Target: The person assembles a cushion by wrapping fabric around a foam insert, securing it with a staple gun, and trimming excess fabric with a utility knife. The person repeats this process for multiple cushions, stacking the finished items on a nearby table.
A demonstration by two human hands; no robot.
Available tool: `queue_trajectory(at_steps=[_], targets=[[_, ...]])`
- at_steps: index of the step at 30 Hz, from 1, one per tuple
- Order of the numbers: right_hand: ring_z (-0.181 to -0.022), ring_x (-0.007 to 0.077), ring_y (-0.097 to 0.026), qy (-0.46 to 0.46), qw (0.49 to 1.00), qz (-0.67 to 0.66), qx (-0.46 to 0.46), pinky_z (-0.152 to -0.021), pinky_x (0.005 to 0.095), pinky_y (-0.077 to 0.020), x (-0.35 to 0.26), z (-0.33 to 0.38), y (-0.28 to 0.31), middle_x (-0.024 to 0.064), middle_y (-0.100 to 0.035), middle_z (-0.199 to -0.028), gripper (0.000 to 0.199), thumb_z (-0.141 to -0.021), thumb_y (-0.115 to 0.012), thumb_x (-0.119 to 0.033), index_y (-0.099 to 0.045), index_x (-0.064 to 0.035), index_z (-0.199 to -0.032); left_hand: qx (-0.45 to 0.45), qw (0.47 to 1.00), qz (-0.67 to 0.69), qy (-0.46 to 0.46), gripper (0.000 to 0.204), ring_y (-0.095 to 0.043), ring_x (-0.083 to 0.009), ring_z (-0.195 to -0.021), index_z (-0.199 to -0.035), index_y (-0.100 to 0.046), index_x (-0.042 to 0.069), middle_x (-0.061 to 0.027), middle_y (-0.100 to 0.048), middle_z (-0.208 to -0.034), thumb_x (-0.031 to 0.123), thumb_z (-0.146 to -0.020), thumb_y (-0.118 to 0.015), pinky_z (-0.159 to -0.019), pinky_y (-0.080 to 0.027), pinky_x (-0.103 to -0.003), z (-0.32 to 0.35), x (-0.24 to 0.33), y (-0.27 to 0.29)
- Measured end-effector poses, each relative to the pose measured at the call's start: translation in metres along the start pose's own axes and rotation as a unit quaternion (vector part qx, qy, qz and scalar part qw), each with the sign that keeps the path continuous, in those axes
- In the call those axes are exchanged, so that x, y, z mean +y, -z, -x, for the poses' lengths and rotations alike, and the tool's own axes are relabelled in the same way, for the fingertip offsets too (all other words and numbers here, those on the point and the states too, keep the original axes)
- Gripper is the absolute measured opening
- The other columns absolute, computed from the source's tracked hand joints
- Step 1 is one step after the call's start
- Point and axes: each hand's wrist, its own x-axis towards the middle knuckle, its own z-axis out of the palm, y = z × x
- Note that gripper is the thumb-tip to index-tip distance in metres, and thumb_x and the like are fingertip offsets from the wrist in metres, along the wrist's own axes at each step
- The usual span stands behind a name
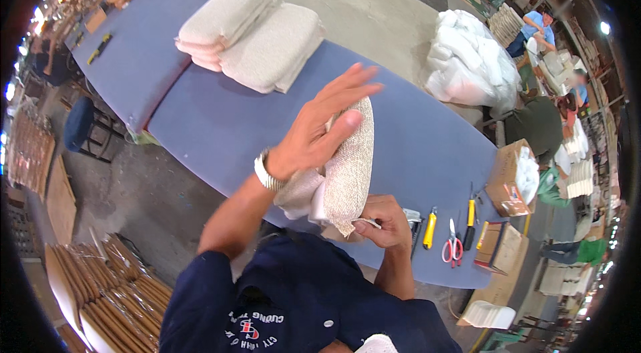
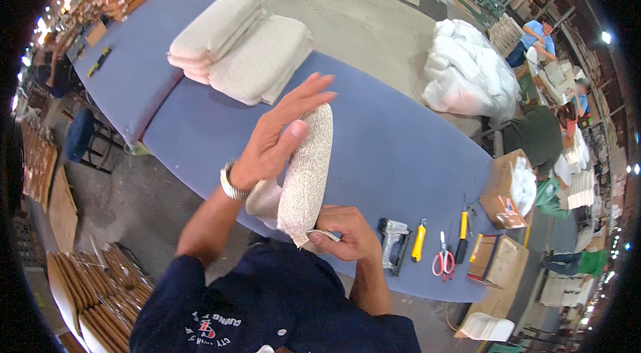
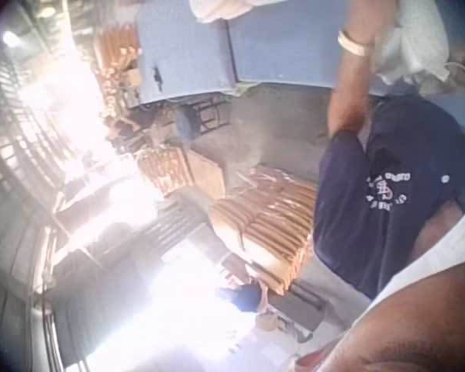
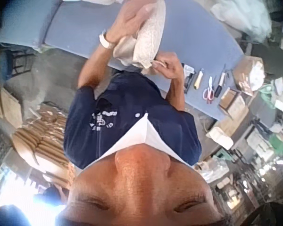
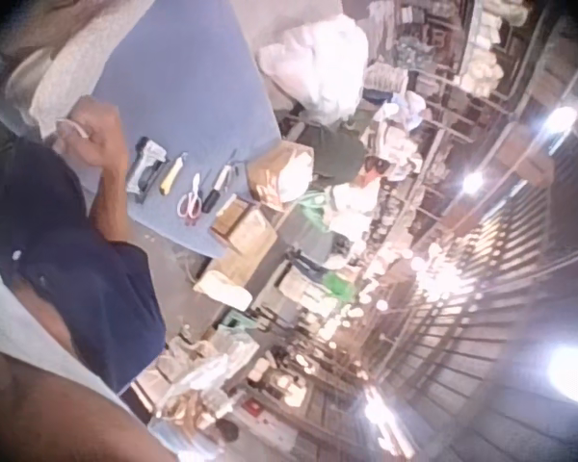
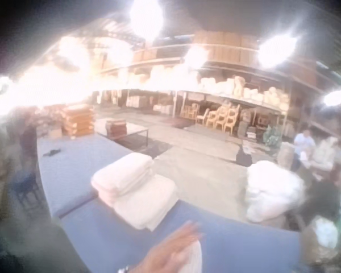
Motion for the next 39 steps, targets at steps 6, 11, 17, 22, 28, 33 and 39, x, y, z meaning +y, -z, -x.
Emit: queue_trajectory(at_steps=[6,11,17,22,28,33,39], targets=[[-0.067,0.0176,-0.058,-0.044,0.971,-0.022,0.232,-0.064,0.0342,-0.0455,0.021,0.032,0.029,0.0084,-0.064,-0.078,0.02,-0.095,-0.068,-0.013,-0.063,0.0003,-0.081,-0.1,0.971,-0.207,-0.064,0.036,-0.062,-0.0273,-0.09,-0.091,-0.076,0.006,-0.0082,-0.069,-0.09,0.038,-0.1,-0.063,-0.082,-0.046,-0.04,-0.045,-0.002,-0.01],[-0.091,0.0151,-0.061,-0.041,0.909,0.084,0.407,-0.081,0.0328,-0.0495,0.034,0.041,0.064,0.0121,-0.068,-0.107,0.023,-0.101,-0.062,-0.017,-0.064,0.0008,-0.088,-0.043,0.931,-0.344,-0.115,0.049,-0.055,-0.0213,-0.072,-0.08,-0.075,0.01,-0.0032,-0.061,-0.073,0.059,-0.084,-0.074,-0.065,-0.043,-0.036,-0.033,0.019,-0.022],[-0.116,0.0226,-0.061,0.062,0.875,-0.099,0.47,-0.102,0.0379,-0.0484,0.012,-0.012,0.037,0.0184,-0.06,-0.136,0.026,-0.103,-0.063,-0.023,-0.064,0.0007,-0.113,-0.105,0.925,-0.359,-0.065,0.059,-0.06,-0.0246,-0.077,-0.107,-0.077,0.01,-0.0052,-0.068,-0.083,0.062,-0.081,-0.076,-0.071,-0.049,-0.036,-0.032,0.034,-0.013],[-0.12,0.0281,-0.064,0.056,0.925,0.121,0.357,-0.103,0.0395,-0.0495,-0.001,-0.02,0.058,0.0185,-0.064,-0.136,0.039,-0.09,-0.079,-0.022,-0.068,-0.0019,-0.122,-0.185,0.955,-0.217,-0.078,0.069,-0.069,-0.0356,-0.094,-0.128,-0.068,0.005,-0.0148,-0.073,-0.106,0.054,-0.08,-0.081,-0.082,-0.054,-0.043,-0.036,0.033,-0.003],[-0.115,0.0288,-0.068,0.027,0.931,0.264,0.249,-0.096,0.0375,-0.054,-0.029,-0.033,0.074,0.0167,-0.07,-0.126,0.05,-0.079,-0.087,-0.017,-0.071,-0.0053,-0.125,-0.212,0.962,-0.166,-0.053,0.063,-0.072,-0.0354,-0.098,-0.13,-0.068,0.006,-0.0166,-0.074,-0.114,0.046,-0.084,-0.081,-0.081,-0.056,-0.043,-0.032,0.02,0.003],[-0.103,0.0284,-0.072,0.001,0.914,0.328,0.24,-0.086,0.0351,-0.0567,-0.024,-0.034,0.076,0.014,-0.074,-0.114,0.043,-0.08,-0.086,-0.015,-0.074,-0.0052,-0.12,-0.148,0.967,-0.193,-0.074,0.044,-0.072,-0.0302,-0.081,-0.123,-0.073,0.009,-0.0098,-0.076,-0.099,0.038,-0.09,-0.075,-0.068,-0.056,-0.037,-0.029,0.022,-0.006],[-0.091,0.0254,-0.071,0.032,0.871,0.364,0.329,-0.078,0.0332,-0.0559,-0.014,-0.029,0.067,0.0127,-0.075,-0.102,0.024,-0.087,-0.079,-0.01,-0.078,-0.0049,-0.11,-0.1,0.961,-0.24,-0.096,0.031,-0.07,-0.0239,-0.072,-0.116,-0.076,0.011,-0.0035,-0.075,-0.091,0.034,-0.096,-0.07,-0.057,-0.053,-0.034,-0.027,0.026,-0.026]])
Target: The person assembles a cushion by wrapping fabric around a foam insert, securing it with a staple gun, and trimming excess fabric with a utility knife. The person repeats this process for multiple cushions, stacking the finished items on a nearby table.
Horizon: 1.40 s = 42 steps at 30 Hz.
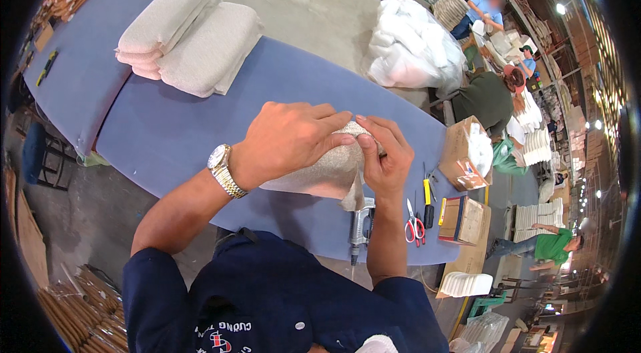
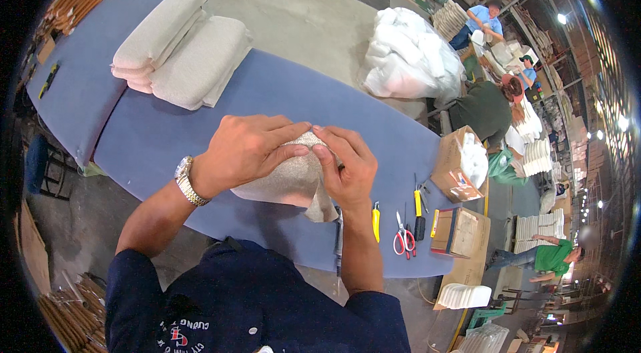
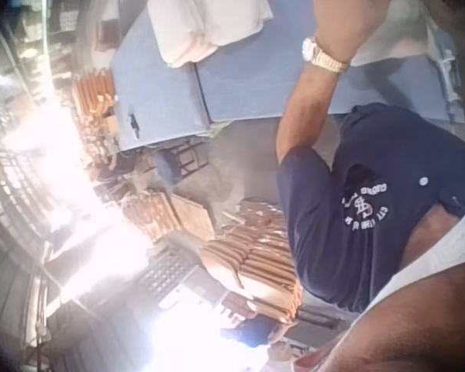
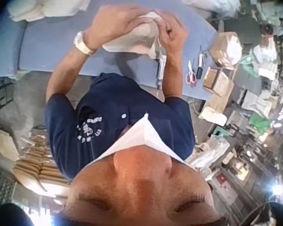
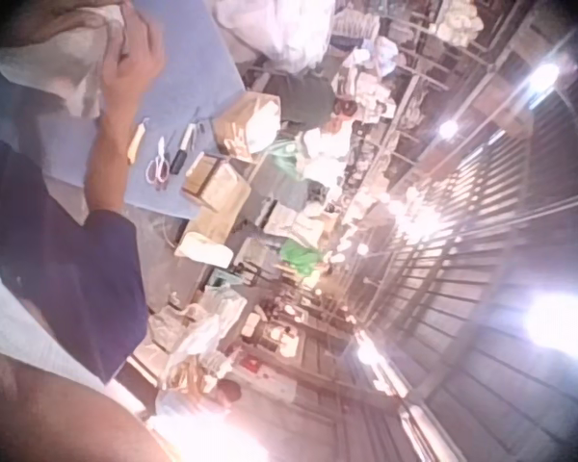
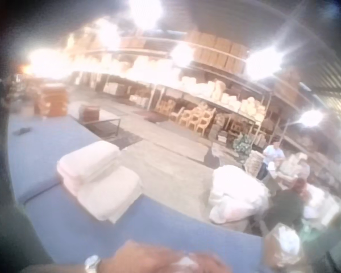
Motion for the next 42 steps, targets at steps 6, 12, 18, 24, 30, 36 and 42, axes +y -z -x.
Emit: queue_trajectory(at_steps=[6,12,18,24,30,36,42], targets=[[-0.078,0.023,-0.065,-0.009,0.999,0.028,0.045,-0.069,0.0328,-0.0521,-0.006,0.003,-0.006,0.0112,-0.074,-0.093,0.011,-0.093,-0.072,-0.008,-0.077,-0.0023,-0.101,0.031,0.999,-0.017,0.013,0.024,-0.067,-0.0251,-0.062,-0.098,-0.074,0.011,-0.0024,-0.067,-0.076,0.034,-0.096,-0.068,-0.049,-0.048,-0.036,-0.003,0.01,-0.005],[-0.077,0.0153,-0.063,-0.197,0.98,0.019,0.037,-0.073,0.0297,-0.05,-0.011,-0.003,-0.003,0.0072,-0.073,-0.087,0.015,-0.099,-0.066,-0.011,-0.074,0.0001,-0.094,-0.029,0.996,-0.032,0.076,0.028,-0.065,-0.029,-0.057,-0.093,-0.078,0.011,-0.0067,-0.068,-0.072,0.036,-0.097,-0.068,-0.048,-0.047,-0.038,-0.014,0.019,-0.006],[-0.094,0.0146,-0.066,-0.185,0.939,-0.277,0.085,-0.086,0.0296,-0.0515,0.018,0.003,-0.014,0.0054,-0.074,-0.101,0.027,-0.102,-0.066,-0.023,-0.071,0.0016,-0.113,-0.005,0.991,-0.033,0.128,0.035,-0.065,-0.0313,-0.06,-0.081,-0.077,0.008,-0.0091,-0.071,-0.074,0.037,-0.099,-0.067,-0.051,-0.049,-0.038,-0.017,-0.003,-0.005],[-0.104,0.0184,-0.067,-0.191,0.918,-0.346,-0.018,-0.093,0.033,-0.0516,0.015,0.054,-0.05,0.0098,-0.073,-0.115,0.048,-0.097,-0.07,-0.031,-0.066,0.0025,-0.131,0.032,0.99,0.094,0.101,0.055,-0.063,-0.0217,-0.062,-0.088,-0.077,0.001,-0.0103,-0.069,-0.072,0.044,-0.109,-0.05,-0.062,-0.051,-0.032,0.02,-0.081,0.023],[-0.096,0.025,-0.071,-0.062,0.97,-0.229,-0.059,-0.087,0.0349,-0.0565,-0.029,0.032,-0.085,0.0143,-0.073,-0.113,0.047,-0.092,-0.076,-0.03,-0.066,-0.003,-0.129,0.219,0.898,0.239,0.298,0.075,-0.063,-0.0132,-0.079,-0.12,-0.071,-0.002,-0.0081,-0.07,-0.089,0.056,-0.113,-0.023,-0.072,-0.05,-0.029,0.056,-0.137,0.003],[-0.086,0.0318,-0.07,-0.082,0.983,-0.164,-0.012,-0.074,0.0392,-0.0572,-0.05,0.029,-0.115,0.0146,-0.07,-0.103,0.034,-0.091,-0.075,-0.024,-0.066,-0.0032,-0.116,0.233,0.802,0.424,0.351,0.077,-0.068,-0.0184,-0.088,-0.141,-0.057,0.002,-0.009,-0.069,-0.098,0.064,-0.109,-0.026,-0.08,-0.058,-0.033,0.082,-0.16,-0.023],[-0.072,0.0358,-0.065,-0.051,0.995,-0.07,0.046,-0.063,0.0429,-0.0514,-0.044,0.029,-0.116,0.0163,-0.064,-0.087,0.019,-0.096,-0.068,-0.02,-0.062,-0.0025,-0.095,0.127,0.265,0.914,0.279,0.083,-0.059,-0.0306,-0.127,-0.153,-0.046,0.014,-0.0129,-0.058,-0.142,0.078,-0.099,-0.038,-0.106,-0.05,-0.049,0.148,-0.125,-0.093]])
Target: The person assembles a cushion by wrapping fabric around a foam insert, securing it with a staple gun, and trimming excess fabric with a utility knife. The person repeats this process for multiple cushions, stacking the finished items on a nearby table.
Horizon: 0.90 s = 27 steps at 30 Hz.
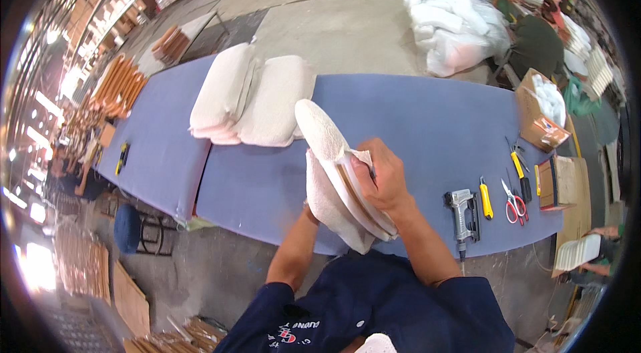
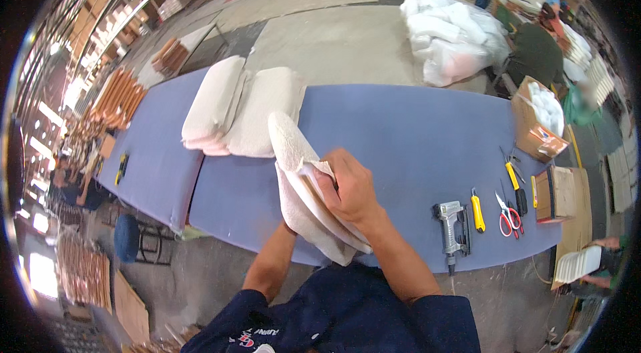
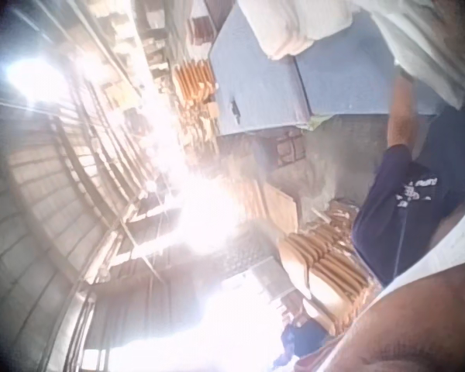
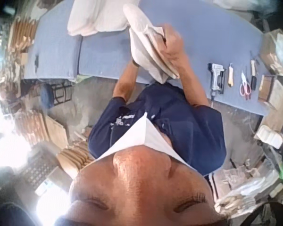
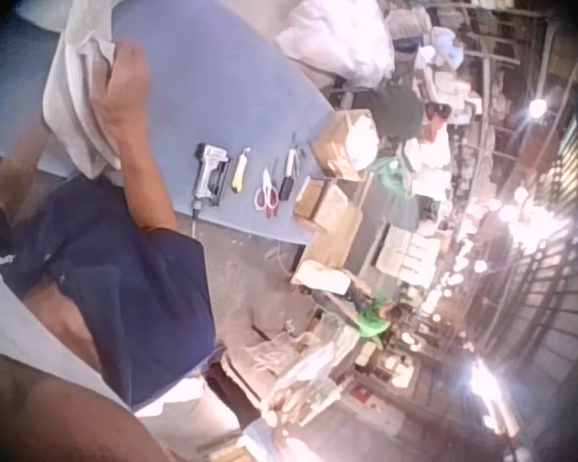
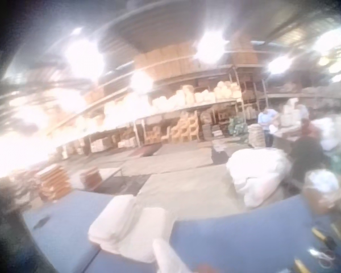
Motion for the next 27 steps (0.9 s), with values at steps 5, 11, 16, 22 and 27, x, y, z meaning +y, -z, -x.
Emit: queue_trajectory(at_steps=[5,11,16,22,27], targets=[[-0.06,0.0345,-0.052,-0.107,0.984,0.067,0.123,-0.06,0.0393,-0.0471,0.02,-0.027,-0.011,0.0185,-0.056,-0.074,0.024,-0.103,-0.06,-0.02,-0.059,-0.0005,-0.09,0.011,0.991,0.034,0.126,0.083,-0.053,-0.0311,-0.134,-0.153,-0.047,0.016,-0.0123,-0.054,-0.149,0.078,-0.098,-0.04,-0.112,-0.045,-0.05,-0.021,-0.006,0.018],[-0.076,0.0187,-0.054,-0.339,0.916,0.075,0.2,-0.074,0.036,-0.0467,0.106,-0.037,-0.019,0.0123,-0.061,-0.078,0.04,-0.111,-0.045,-0.032,-0.063,0.0007,-0.097,0.143,0.929,-0.238,0.243,0.081,-0.052,-0.0306,-0.136,-0.152,-0.05,0.016,-0.0123,-0.054,-0.15,0.076,-0.099,-0.04,-0.113,-0.044,-0.048,-0.058,-0.03,0.092],[-0.08,0.0376,-0.063,-0.39,0.86,0.194,0.266,-0.077,0.0449,-0.0489,0.176,0.029,-0.024,0.0219,-0.069,-0.088,0.041,-0.109,-0.046,-0.033,-0.066,0.0013,-0.099,0.097,0.836,-0.454,0.293,0.08,-0.051,-0.0302,-0.138,-0.151,-0.052,0.015,-0.0123,-0.053,-0.151,0.075,-0.1,-0.041,-0.114,-0.042,-0.047,-0.084,-0.033,0.104],[-0.085,0.0415,-0.068,-0.453,0.831,0.175,0.272,-0.078,0.048,-0.0502,0.183,0.034,-0.01,0.0228,-0.071,-0.09,0.04,-0.109,-0.047,-0.034,-0.068,-0.0012,-0.103,0.017,0.743,-0.667,0.05,0.052,-0.056,-0.0262,-0.135,-0.144,-0.06,0.01,-0.016,-0.059,-0.147,0.043,-0.103,-0.059,-0.113,-0.044,-0.041,-0.171,-0.071,0.026],[-0.083,0.024,-0.062,-0.453,0.846,0.085,0.27,-0.079,0.0391,-0.0502,0.185,0.029,-0.003,0.0159,-0.07,-0.088,0.041,-0.11,-0.048,-0.037,-0.069,-0.0014,-0.107,-0.117,0.559,-0.82,-0.042,0.038,-0.061,-0.034,-0.129,-0.13,-0.07,0.01,-0.0181,-0.065,-0.138,0.022,-0.094,-0.071,-0.11,-0.047,-0.04,-0.21,-0.092,0.028]])
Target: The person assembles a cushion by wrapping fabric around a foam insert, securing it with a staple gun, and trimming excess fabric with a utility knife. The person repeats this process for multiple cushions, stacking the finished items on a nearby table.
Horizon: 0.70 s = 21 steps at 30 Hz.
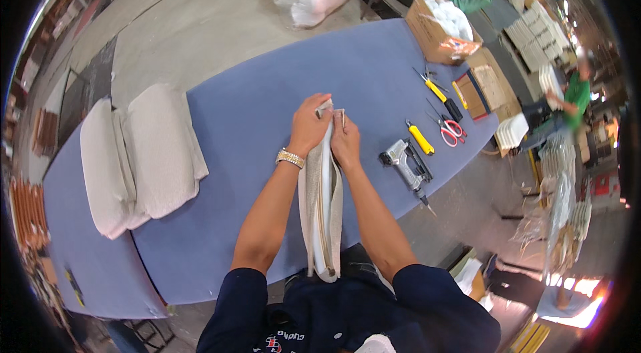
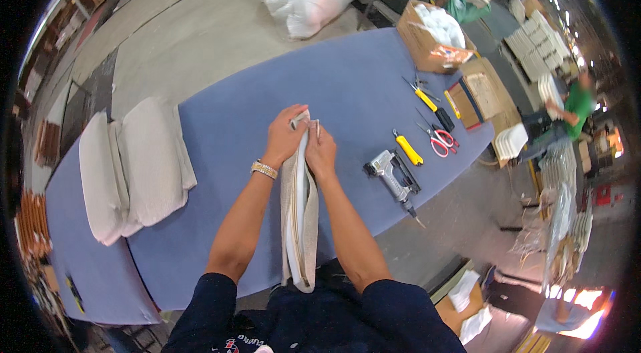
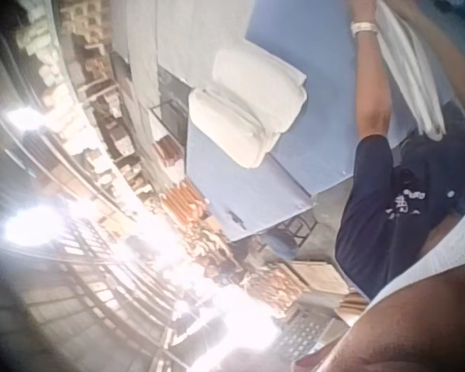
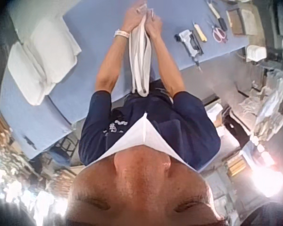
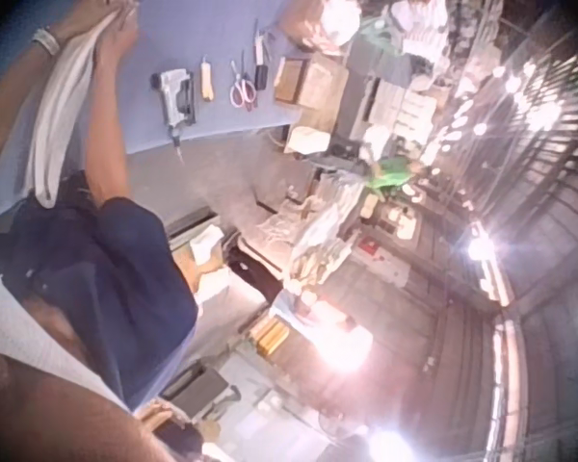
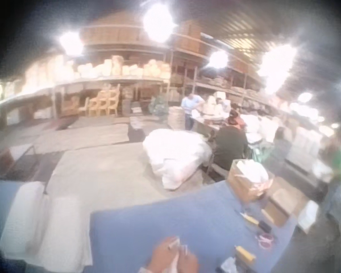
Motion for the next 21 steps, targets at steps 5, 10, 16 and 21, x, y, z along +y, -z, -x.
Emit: queue_trajectory(at_steps=[5,10,16,21], targets=[[-0.079,0.0321,-0.066,-0.039,0.998,0.022,-0.051,-0.077,0.0439,-0.0502,0.012,-0.017,0.02,0.0212,-0.07,-0.087,0.044,-0.108,-0.049,-0.04,-0.068,-0.0007,-0.105,-0.022,0.999,-0.017,0.019,0.025,-0.068,-0.0341,-0.115,-0.11,-0.074,0.004,-0.0177,-0.07,-0.13,0.023,-0.095,-0.068,-0.099,-0.052,-0.043,-0.009,0.008,-0.012],[-0.079,0.0378,-0.067,-0.046,0.992,0.054,-0.108,-0.074,0.0458,-0.0499,0.011,-0.039,0.03,0.023,-0.07,-0.086,0.04,-0.106,-0.053,-0.037,-0.068,-0.0003,-0.102,0.028,0.994,0.068,0.079,0.017,-0.071,-0.0273,-0.105,-0.093,-0.067,0.0,-0.0158,-0.073,-0.124,0.017,-0.097,-0.069,-0.09,-0.054,-0.038,-0.007,-0.001,-0.024],[-0.074,0.0439,-0.063,0.034,0.993,0.064,-0.096,-0.065,0.0468,-0.0477,0.003,-0.046,0.019,0.0228,-0.066,-0.08,0.029,-0.102,-0.058,-0.027,-0.064,0.0001,-0.093,0.092,0.98,0.137,0.113,0.014,-0.07,-0.0205,-0.103,-0.093,-0.063,0.0,-0.0175,-0.074,-0.12,0.012,-0.1,-0.066,-0.087,-0.054,-0.036,0.002,-0.006,-0.032],[-0.074,0.0435,-0.064,0.111,0.977,0.134,-0.125,-0.061,0.0489,-0.0471,-0.009,-0.042,0.014,0.0207,-0.065,-0.08,0.023,-0.098,-0.062,-0.022,-0.059,-0.001,-0.09,0.119,0.955,0.217,0.164,0.016,-0.069,-0.0185,-0.107,-0.093,-0.063,0.0,-0.0179,-0.075,-0.117,0.012,-0.103,-0.064,-0.091,-0.054,-0.034,0.007,-0.006,-0.035]])
